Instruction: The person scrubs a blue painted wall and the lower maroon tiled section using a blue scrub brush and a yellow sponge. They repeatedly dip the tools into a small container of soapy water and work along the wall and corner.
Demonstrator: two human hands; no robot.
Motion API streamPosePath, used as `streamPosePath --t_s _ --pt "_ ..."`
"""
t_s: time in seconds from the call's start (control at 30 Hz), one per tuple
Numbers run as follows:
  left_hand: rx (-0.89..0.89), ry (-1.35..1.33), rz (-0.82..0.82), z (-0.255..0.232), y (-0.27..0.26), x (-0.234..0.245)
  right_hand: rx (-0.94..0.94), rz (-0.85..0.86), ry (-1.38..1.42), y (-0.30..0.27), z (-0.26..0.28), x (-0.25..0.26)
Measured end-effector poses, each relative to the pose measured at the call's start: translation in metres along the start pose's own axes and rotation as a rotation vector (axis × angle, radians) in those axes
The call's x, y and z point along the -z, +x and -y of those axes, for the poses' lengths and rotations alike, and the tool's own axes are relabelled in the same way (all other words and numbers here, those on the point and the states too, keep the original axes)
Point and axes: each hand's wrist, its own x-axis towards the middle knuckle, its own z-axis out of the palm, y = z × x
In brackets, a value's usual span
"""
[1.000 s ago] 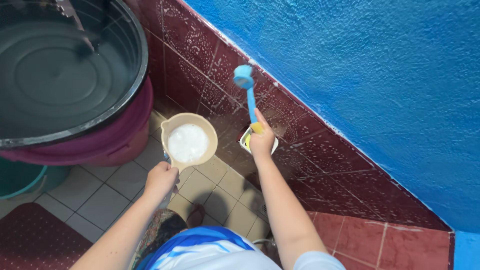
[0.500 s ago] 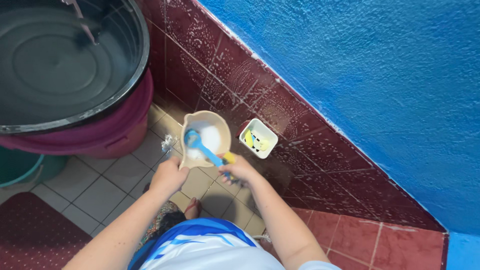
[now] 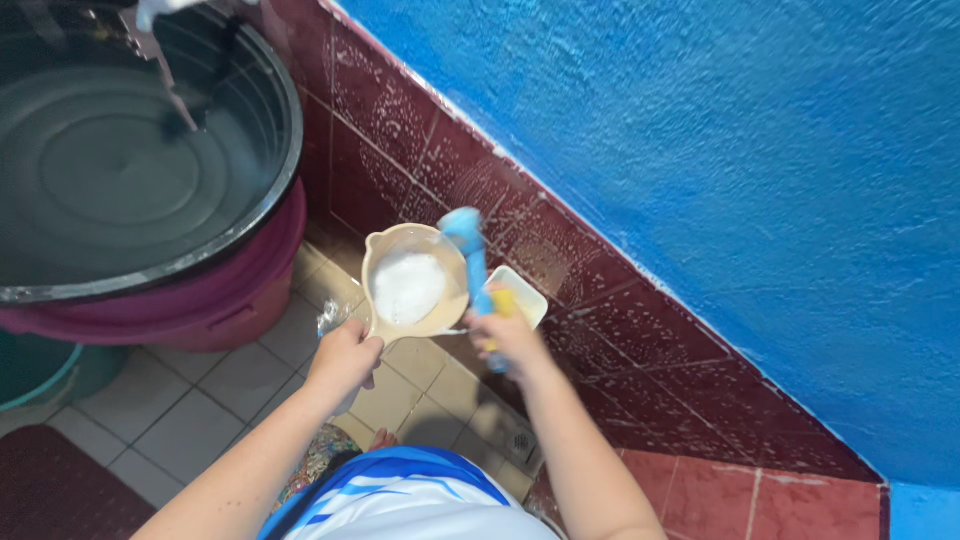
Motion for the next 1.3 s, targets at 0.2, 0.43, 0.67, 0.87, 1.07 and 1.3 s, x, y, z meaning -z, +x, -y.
streamPosePath --t_s 0.2,0.43,0.67,0.87,1.07,1.3 --pt "-0.022 -0.128 -0.010 -0.011 0.015 0.011 0.532 -0.079 0.445 -0.053 0.133 0.052" --pt "-0.024 -0.141 0.071 -0.007 0.033 -0.001 0.215 -0.085 0.202 0.020 0.093 0.015" --pt "-0.028 -0.198 0.116 -0.015 0.045 -0.003 0.624 -0.116 0.346 -0.040 0.188 0.040" --pt "-0.003 -0.147 0.182 -0.036 0.057 0.007 0.761 -0.064 0.466 -0.050 0.242 0.005" --pt "-0.026 -0.125 0.182 -0.044 0.073 0.021 0.226 0.033 0.313 0.034 0.143 -0.026" --pt "-0.124 0.219 0.149 -0.078 0.055 0.047 -0.286 0.092 0.130 0.056 0.033 -0.001"
